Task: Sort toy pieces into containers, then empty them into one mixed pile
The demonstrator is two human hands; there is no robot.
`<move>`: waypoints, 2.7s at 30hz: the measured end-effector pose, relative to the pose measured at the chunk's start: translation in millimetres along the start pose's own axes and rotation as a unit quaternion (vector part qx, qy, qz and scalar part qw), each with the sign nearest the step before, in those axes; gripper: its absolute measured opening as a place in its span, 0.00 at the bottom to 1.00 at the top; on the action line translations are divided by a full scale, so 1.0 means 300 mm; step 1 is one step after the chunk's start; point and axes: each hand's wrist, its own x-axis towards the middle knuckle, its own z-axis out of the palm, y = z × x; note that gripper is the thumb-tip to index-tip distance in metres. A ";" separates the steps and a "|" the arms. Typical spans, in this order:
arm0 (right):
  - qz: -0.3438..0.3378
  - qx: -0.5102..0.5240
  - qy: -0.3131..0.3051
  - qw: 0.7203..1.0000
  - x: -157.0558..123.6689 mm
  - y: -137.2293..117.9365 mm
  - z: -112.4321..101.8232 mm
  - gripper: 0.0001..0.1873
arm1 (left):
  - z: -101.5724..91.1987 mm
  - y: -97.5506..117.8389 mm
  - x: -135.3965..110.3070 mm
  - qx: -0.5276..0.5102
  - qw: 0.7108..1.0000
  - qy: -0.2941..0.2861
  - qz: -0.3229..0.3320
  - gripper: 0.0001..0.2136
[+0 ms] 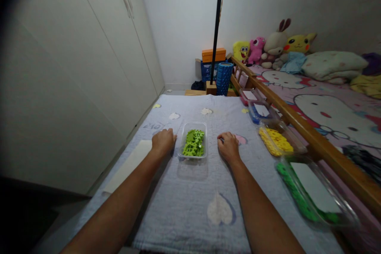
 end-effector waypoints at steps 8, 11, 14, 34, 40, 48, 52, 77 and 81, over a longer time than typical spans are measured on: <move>0.011 0.010 0.007 1.000 0.001 -0.004 0.005 0.10 | -0.080 -0.062 0.025 -0.016 0.988 0.154 0.023 0.17; 0.026 0.037 0.038 0.998 0.005 -0.007 0.009 0.14 | -0.131 -0.085 0.013 -0.084 0.961 0.262 0.024 0.16; 0.026 0.083 0.080 0.993 0.012 -0.019 -0.005 0.18 | -0.162 -0.091 -0.012 -0.210 0.921 0.329 0.025 0.13; 0.056 0.346 -0.038 0.936 -0.036 -0.230 -0.076 0.24 | -0.013 0.071 -0.221 -0.691 0.717 0.042 -0.079 0.17; 0.046 0.327 -0.037 0.943 -0.041 -0.228 -0.058 0.21 | -0.020 0.067 -0.250 -0.533 0.838 0.112 -0.047 0.10; 0.048 0.339 -0.035 0.939 -0.044 -0.243 -0.052 0.19 | 0.014 0.068 -0.250 -0.482 0.868 0.114 -0.045 0.10; 0.028 0.355 -0.062 0.932 -0.048 -0.248 -0.064 0.20 | 0.028 0.065 -0.244 -0.528 0.842 0.095 -0.064 0.11; 0.054 0.333 -0.173 0.925 -0.056 -0.261 -0.082 0.36 | 0.036 0.071 -0.242 -0.737 0.669 -0.046 -0.086 0.21; 0.053 0.323 -0.168 0.930 -0.058 -0.263 -0.082 0.35 | 0.042 0.068 -0.238 -0.737 0.670 -0.047 -0.077 0.21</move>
